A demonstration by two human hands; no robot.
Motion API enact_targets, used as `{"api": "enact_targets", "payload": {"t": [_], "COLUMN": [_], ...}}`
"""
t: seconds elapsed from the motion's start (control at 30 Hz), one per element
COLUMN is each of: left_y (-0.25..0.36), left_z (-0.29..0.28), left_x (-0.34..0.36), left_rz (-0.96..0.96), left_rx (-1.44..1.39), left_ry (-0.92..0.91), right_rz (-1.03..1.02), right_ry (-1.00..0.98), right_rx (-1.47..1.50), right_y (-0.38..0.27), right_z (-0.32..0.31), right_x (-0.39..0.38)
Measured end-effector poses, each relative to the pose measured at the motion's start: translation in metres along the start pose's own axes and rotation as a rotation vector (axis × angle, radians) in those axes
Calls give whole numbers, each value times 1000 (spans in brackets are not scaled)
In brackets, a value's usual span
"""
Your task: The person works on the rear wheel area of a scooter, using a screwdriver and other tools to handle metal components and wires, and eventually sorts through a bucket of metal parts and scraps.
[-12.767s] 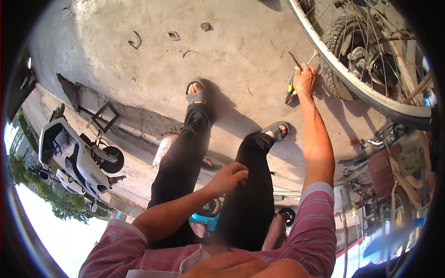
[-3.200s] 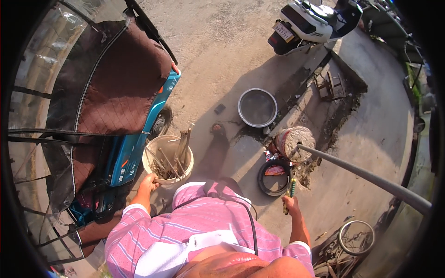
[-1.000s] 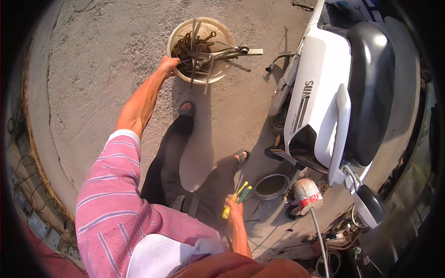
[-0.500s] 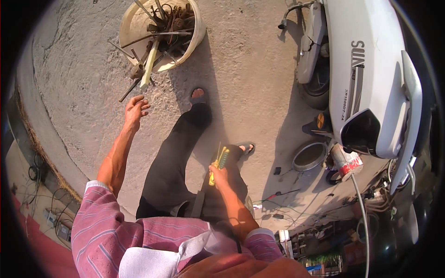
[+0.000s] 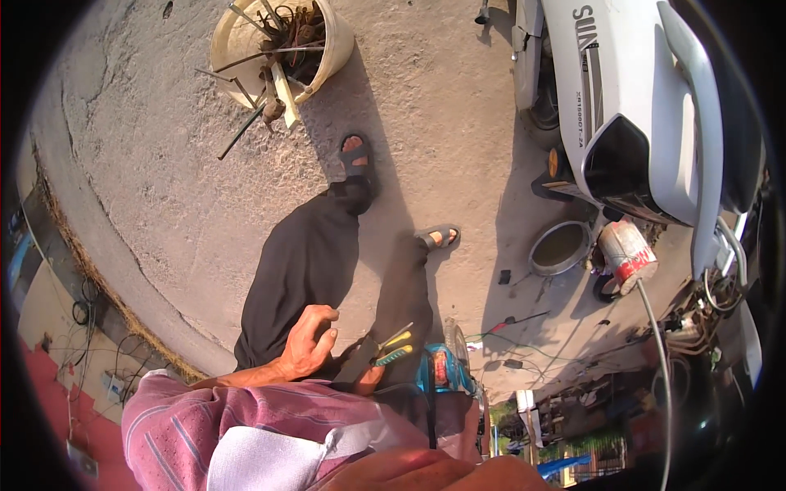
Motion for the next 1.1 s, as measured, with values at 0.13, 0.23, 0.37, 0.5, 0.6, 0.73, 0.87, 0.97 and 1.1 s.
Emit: {"api": "enact_targets", "payload": {"t": [0.13,0.23,0.37,0.5,0.6,0.73,0.87,0.97,1.1], "left_y": [-8,-14,-48,-86,-100,-61,-42,-51,-104], "left_z": [14,28,52,91,109,123,95,93,113], "left_x": [41,143,328,453,477,482,531,567,610], "left_rz": [111,313,515,355,349,416,421,444,277], "left_rx": [43,161,594,744,923,841,837,728,468], "left_ry": [-68,-255,-344,-553,-699,-809,-476,-376,-387], "right_rz": [-2,109,22,-97,-115,-119,-144,-202,-257], "right_ry": [-190,-393,-626,-667,-599,-553,-516,-516,-558], "right_rx": [-70,186,14,54,117,122,91,76,73], "right_y": [-28,-80,-156,-209,-225,-220,-224,-232,-251], "right_z": [8,57,113,154,170,174,186,189,201], "right_x": [54,165,348,475,551,631,686,717,731]}}
Point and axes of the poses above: each hand's wrist, its own x-axis towards the middle knuckle, its own z-axis out of the palm, y = z × x, the point moved 8 cm from there along x, towards the middle knuckle, and after that the axes turned 2 degrees about x, right-handed, at the moved point
